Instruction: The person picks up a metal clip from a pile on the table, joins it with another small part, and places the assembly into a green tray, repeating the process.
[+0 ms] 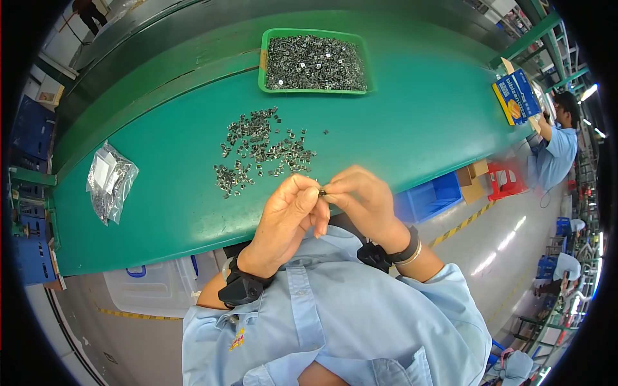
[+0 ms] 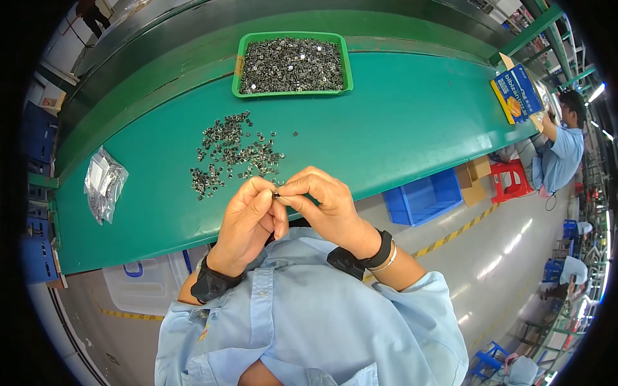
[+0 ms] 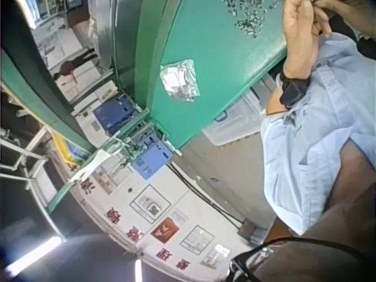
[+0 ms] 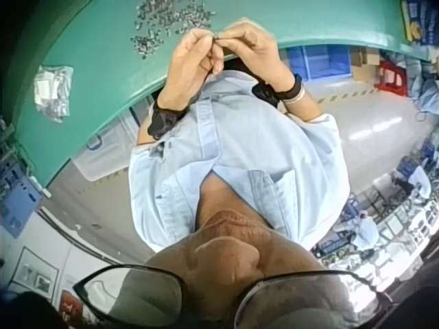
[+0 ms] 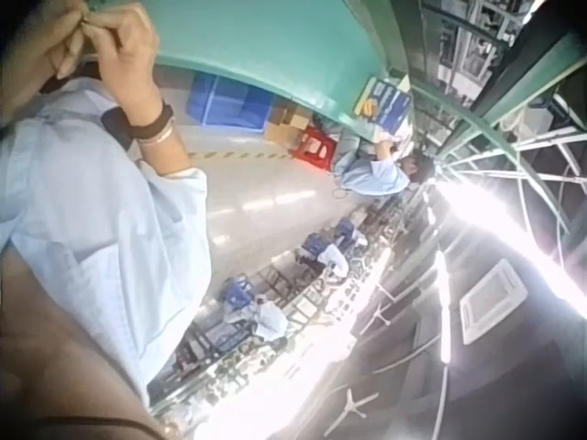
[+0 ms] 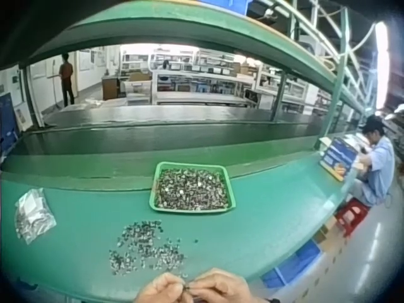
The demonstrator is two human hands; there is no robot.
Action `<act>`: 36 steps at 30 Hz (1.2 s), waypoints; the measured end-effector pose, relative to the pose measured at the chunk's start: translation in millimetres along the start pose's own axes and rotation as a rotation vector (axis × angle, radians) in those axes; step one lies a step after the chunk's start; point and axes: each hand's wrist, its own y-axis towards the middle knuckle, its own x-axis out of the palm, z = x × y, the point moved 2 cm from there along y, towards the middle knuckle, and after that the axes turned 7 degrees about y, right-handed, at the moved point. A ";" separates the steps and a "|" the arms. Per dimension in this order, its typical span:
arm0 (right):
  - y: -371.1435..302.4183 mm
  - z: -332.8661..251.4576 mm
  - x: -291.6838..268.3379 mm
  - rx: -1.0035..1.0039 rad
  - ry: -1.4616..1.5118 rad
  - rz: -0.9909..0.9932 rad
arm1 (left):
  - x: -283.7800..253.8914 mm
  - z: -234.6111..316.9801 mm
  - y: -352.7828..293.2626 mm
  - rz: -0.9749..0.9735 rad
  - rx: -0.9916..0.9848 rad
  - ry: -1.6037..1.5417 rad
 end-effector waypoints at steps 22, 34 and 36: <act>-6.1 1.8 1.4 -0.036 -0.056 0.011 | -2.1 2.3 -2.6 0.053 -0.057 0.075; -7.4 5.5 0.3 -0.004 -0.019 -0.018 | -5.2 0.9 -1.6 0.034 -0.081 0.069; -7.8 6.9 0.4 -0.005 -0.016 -0.018 | -5.4 -0.1 -1.6 0.039 -0.078 0.078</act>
